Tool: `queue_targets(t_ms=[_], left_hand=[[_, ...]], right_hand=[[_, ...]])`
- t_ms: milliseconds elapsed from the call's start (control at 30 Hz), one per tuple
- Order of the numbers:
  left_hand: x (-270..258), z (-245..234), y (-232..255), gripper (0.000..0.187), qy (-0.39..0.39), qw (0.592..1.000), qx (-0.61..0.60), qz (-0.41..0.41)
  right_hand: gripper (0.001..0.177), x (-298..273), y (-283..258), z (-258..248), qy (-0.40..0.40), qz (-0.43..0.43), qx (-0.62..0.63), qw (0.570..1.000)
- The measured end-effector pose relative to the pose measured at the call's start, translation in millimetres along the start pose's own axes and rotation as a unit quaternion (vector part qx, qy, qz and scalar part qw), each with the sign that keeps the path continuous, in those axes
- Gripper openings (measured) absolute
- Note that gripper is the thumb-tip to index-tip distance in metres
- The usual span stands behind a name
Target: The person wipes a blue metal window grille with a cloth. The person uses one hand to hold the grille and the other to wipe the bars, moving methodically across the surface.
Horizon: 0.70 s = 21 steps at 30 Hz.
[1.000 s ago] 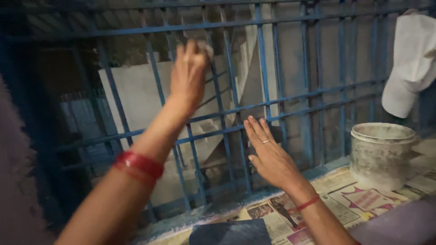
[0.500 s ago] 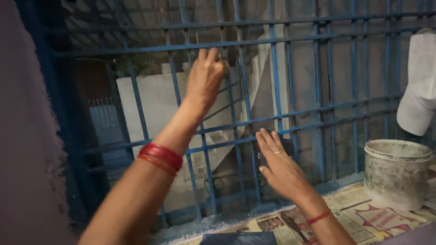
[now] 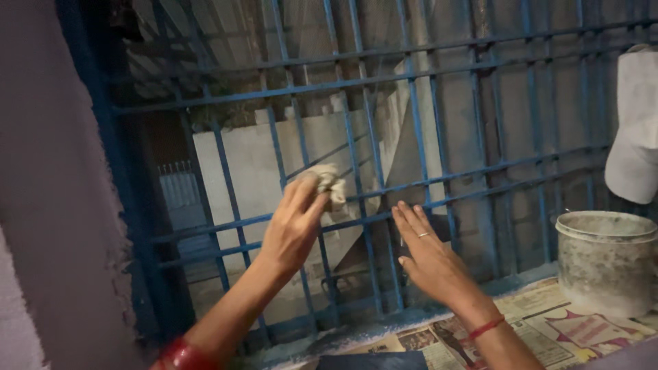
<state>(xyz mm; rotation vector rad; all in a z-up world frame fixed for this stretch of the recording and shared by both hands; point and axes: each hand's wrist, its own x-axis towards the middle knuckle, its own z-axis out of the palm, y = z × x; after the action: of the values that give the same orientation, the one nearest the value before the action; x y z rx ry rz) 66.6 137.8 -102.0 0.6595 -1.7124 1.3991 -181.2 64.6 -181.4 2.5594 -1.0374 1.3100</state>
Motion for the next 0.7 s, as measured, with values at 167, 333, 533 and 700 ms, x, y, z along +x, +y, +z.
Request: queue_targets(t_ms=[167, 333, 533, 700], left_hand=[[9, 1, -21, 0.032, 0.022, 0.989, 0.132, -0.068], [57, 27, -61, 0.031, 0.034, 0.982, 0.169, -0.071], [53, 29, -60, 0.037, 0.001, 0.981, 0.156, -0.112], [18, 16, -26, 0.042, -0.053, 0.981, 0.171, -0.072]], right_hand=[[0.098, 2, 0, 1, 0.017, -0.020, 0.023, 0.999], [0.099, 4, 0, 1, -0.017, 0.035, 0.010, 0.999], [0.098, 2, -1, 2, 0.013, 0.006, -0.005, 1.000], [0.096, 1, -5, -2, 0.017, -0.004, 0.012, 1.000]])
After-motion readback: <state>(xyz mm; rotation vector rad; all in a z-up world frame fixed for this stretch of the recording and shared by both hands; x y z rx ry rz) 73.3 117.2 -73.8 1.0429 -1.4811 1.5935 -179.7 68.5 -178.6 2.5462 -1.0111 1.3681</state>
